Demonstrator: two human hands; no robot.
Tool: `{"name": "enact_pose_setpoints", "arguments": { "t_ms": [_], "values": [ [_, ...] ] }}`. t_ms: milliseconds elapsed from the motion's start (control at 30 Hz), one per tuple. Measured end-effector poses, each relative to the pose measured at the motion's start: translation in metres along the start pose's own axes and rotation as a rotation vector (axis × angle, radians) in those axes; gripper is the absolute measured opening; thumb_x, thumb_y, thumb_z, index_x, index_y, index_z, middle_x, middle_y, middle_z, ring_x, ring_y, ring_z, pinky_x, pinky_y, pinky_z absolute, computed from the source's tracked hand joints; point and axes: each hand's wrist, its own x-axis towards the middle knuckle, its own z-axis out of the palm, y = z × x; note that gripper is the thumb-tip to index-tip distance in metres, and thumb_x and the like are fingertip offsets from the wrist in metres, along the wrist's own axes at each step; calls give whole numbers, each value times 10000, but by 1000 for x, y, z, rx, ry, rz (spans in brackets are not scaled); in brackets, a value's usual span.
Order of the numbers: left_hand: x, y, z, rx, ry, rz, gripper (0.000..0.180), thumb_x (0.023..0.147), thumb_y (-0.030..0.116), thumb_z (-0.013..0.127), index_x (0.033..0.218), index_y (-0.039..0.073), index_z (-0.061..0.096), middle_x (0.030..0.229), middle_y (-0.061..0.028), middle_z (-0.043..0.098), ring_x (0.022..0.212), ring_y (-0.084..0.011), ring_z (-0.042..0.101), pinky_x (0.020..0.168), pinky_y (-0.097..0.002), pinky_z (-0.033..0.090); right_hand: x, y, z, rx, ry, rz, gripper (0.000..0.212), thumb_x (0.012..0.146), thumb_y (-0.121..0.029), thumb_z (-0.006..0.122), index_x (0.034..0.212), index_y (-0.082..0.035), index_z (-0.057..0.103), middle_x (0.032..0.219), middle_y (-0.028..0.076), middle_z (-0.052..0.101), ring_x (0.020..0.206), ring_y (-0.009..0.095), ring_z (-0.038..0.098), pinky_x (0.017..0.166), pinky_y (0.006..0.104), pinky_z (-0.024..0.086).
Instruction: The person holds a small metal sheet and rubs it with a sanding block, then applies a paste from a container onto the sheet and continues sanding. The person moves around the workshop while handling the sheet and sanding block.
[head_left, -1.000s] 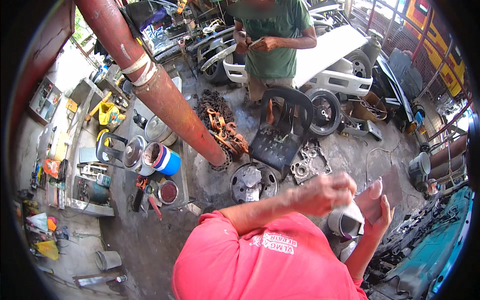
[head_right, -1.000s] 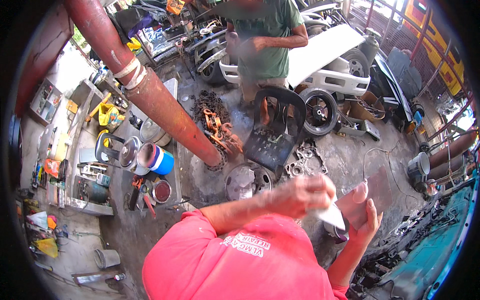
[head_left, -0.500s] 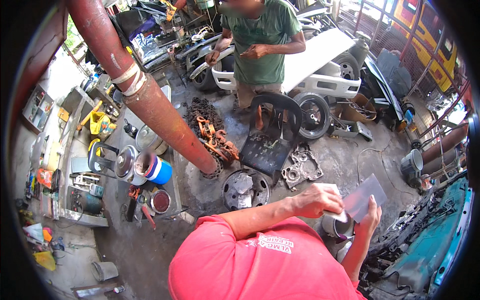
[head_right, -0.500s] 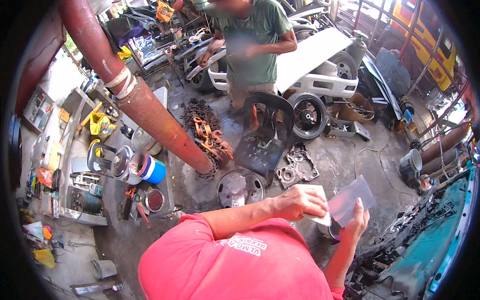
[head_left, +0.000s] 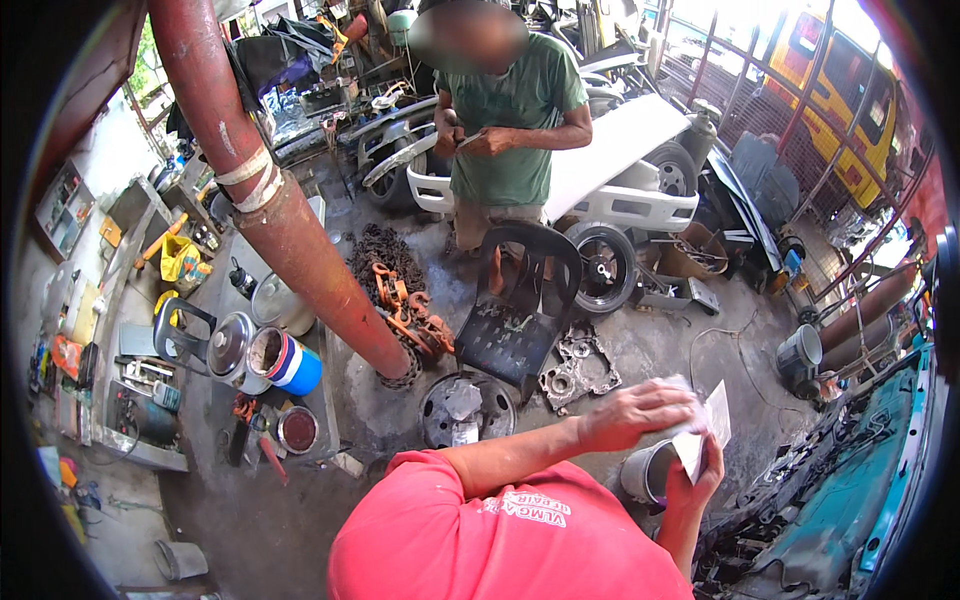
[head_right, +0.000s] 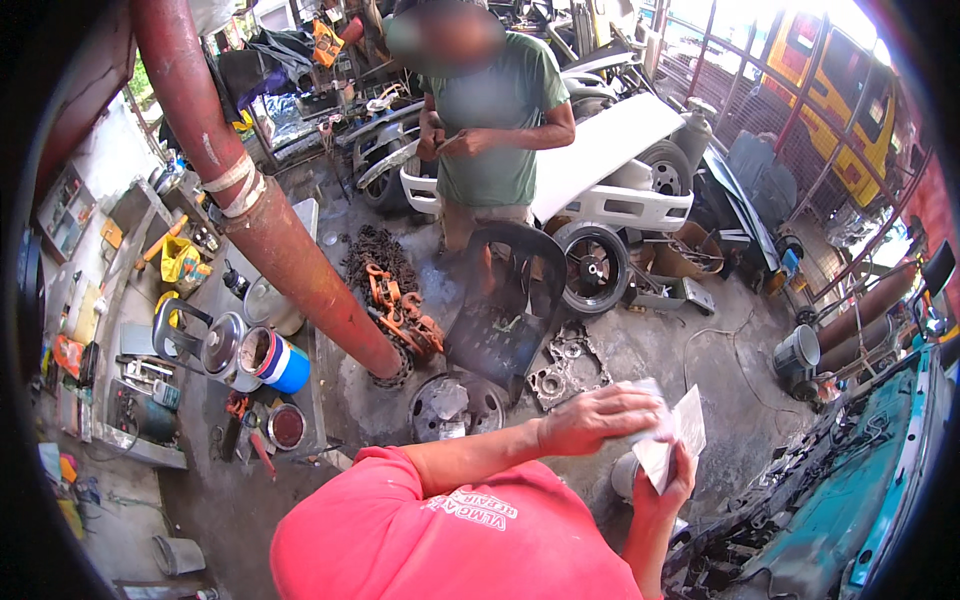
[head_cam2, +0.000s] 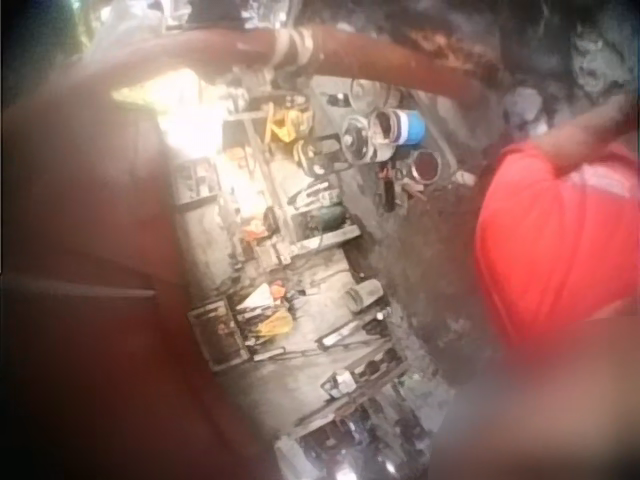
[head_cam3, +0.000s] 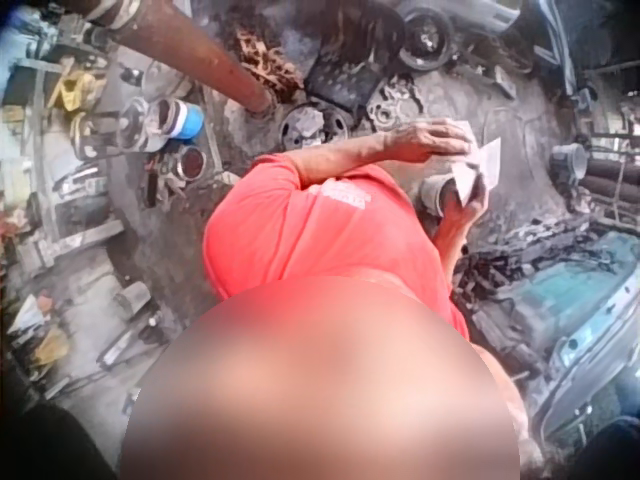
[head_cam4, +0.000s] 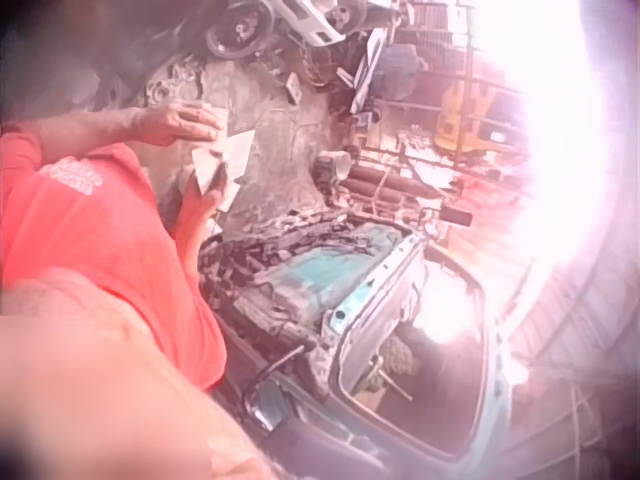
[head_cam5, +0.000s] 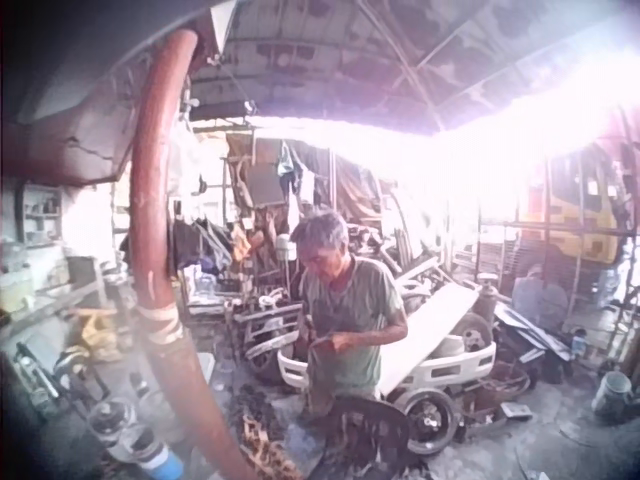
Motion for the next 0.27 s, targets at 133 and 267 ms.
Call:
{"name": "enact_pose_setpoints", "arguments": {
  "t_ms": [133,267],
  "values": [
    [-65,-33,4,57,-410,-144,380,812,-10,693,1144,163,758,1361,-92,687,1190,-346,691,998,-461,594,-7,-47,0,-180,-60,-246,453,1030,-236,653,1407,9,604,1301,140,699,1095,246,704,974,396,603],
    [-63,-17,-33,-54,-345,-163,317,822,-36,670,1100,105,728,1244,-90,684,1137,-278,710,906,-360,594,12,-47,27,-228,-78,-383,660,972,-257,738,1527,37,534,1386,142,641,1229,229,644,1034,358,560]
  ]
}}
